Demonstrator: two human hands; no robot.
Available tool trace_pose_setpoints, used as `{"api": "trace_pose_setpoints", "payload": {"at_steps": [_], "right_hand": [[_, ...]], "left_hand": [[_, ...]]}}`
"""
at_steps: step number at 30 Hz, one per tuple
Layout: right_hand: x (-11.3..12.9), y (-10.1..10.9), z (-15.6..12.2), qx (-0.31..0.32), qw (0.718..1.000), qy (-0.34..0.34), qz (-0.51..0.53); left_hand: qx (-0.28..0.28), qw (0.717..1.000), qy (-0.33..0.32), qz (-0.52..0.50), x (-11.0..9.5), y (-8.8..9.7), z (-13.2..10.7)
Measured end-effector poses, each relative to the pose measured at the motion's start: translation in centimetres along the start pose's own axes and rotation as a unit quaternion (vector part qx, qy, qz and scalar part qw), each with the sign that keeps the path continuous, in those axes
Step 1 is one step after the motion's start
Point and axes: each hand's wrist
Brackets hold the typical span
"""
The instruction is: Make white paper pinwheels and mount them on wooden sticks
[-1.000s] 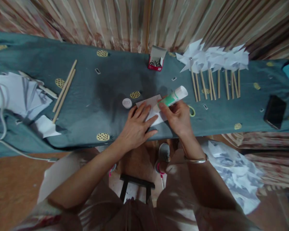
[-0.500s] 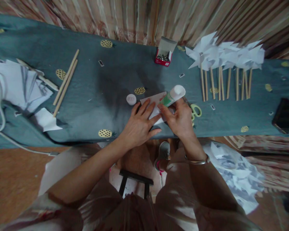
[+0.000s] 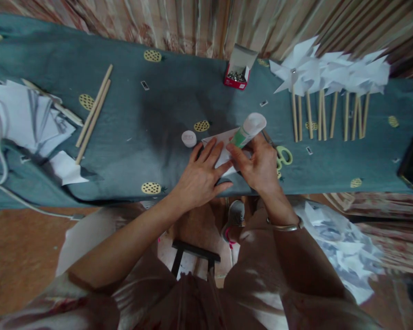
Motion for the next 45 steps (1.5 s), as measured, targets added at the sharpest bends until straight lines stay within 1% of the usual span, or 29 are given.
{"api": "trace_pose_setpoints", "payload": {"at_steps": [4,14,20,23,30,39,45], "right_hand": [[0.14,0.09,0.07,0.006,1.0,-0.007,0.005],[-0.18,0.27,0.13,0.035,0.998,-0.003,0.054],[0.03,0.5,0.12,0.057,0.998,0.003,0.007],[0.07,0.54,0.01,0.056,0.998,0.014,0.0],[-0.28,0.67,-0.06,0.061,0.997,0.041,-0.008],[-0.38,0.92,-0.12,0.061,0.997,0.033,-0.029],[-0.8,0.96,-0.13,0.033,0.997,0.056,-0.051]], "left_hand": [[-0.009,1.0,-0.002,-0.003,-0.01,-0.01,0.0],[-0.001,1.0,0.002,-0.011,-0.05,0.02,0.06],[-0.003,1.0,-0.003,-0.003,0.06,-0.02,0.02],[-0.005,1.0,-0.005,0.006,0.06,-0.09,0.03],[0.011,0.999,-0.006,0.044,-0.03,0.09,0.05],[0.011,0.998,-0.012,0.055,0.02,0.16,0.04],[0.015,0.998,-0.015,0.06,0.03,0.14,0.02]]}}
Point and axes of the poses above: each hand's wrist, its own z-axis towards the middle knuckle, its own y-axis out of the back of the hand, x = y × z, and after that the axes turned 6 degrees about z, right-handed
